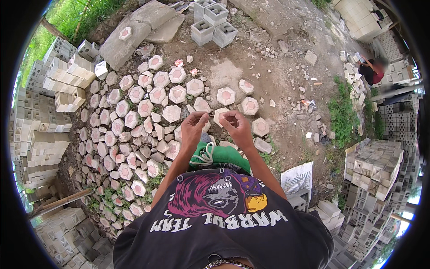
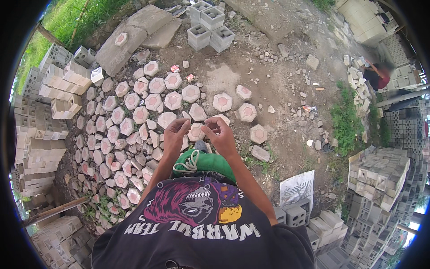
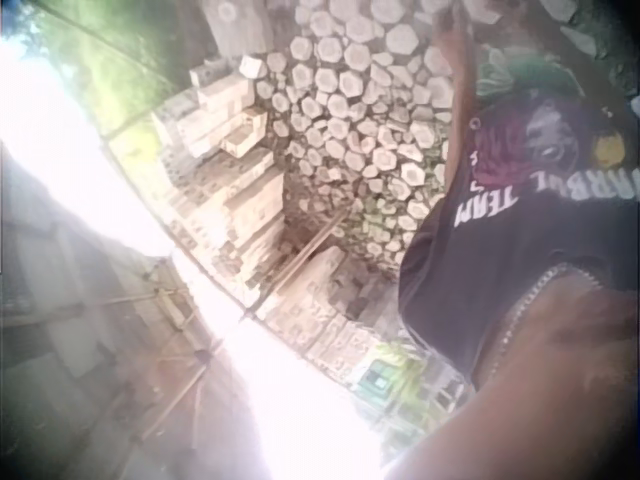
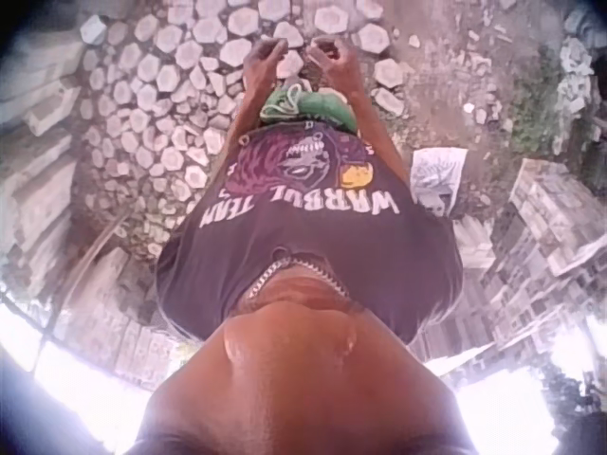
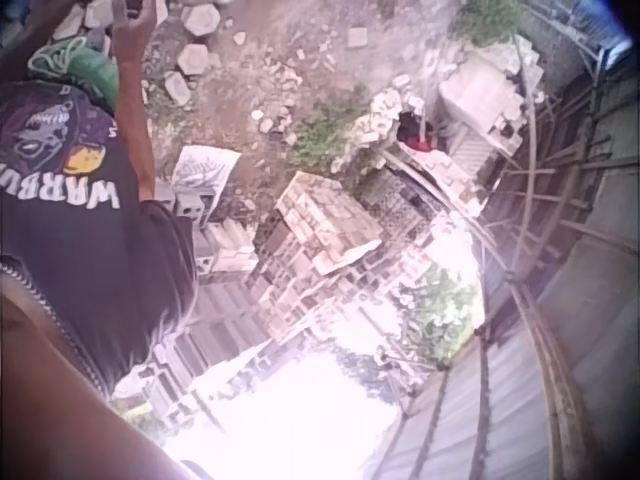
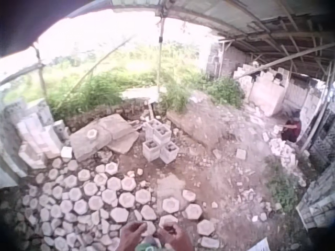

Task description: The person repeatedly picks up hollow concrete blocks from a pile on the ground and carries them to a larger stack, placing them on top. The task is performed one block at a time in a repetitive loop.

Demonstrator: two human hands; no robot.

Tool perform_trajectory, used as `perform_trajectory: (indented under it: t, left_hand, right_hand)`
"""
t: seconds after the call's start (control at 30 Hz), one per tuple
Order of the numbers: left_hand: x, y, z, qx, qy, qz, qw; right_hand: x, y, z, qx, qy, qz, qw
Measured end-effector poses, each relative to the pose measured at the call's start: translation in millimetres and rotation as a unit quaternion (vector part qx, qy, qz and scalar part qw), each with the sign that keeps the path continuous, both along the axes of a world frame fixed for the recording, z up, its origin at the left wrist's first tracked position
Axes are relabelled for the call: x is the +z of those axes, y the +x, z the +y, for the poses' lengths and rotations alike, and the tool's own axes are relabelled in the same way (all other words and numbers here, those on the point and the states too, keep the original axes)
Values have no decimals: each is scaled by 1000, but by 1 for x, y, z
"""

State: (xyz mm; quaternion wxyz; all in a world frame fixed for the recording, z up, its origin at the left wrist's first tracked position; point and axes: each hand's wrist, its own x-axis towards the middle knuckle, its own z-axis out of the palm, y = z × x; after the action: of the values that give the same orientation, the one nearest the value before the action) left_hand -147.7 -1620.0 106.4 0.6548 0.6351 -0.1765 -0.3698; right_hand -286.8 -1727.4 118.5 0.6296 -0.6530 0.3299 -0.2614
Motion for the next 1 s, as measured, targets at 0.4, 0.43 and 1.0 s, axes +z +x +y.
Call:
perform_trajectory:
  t: [0.4, 0.43, 1.0]
  left_hand:
    - [0, 71, -76, 13, -14, 37, 999]
    - [-3, 72, -84, 25, -27, 51, 998]
    - [-38, 153, -320, -97, -103, 35, 989]
  right_hand:
    - [-19, 91, -84, 21, 93, -52, 994]
    - [-25, 94, -93, 25, 107, -43, 993]
    - [-49, 153, -349, 90, 198, -87, 972]
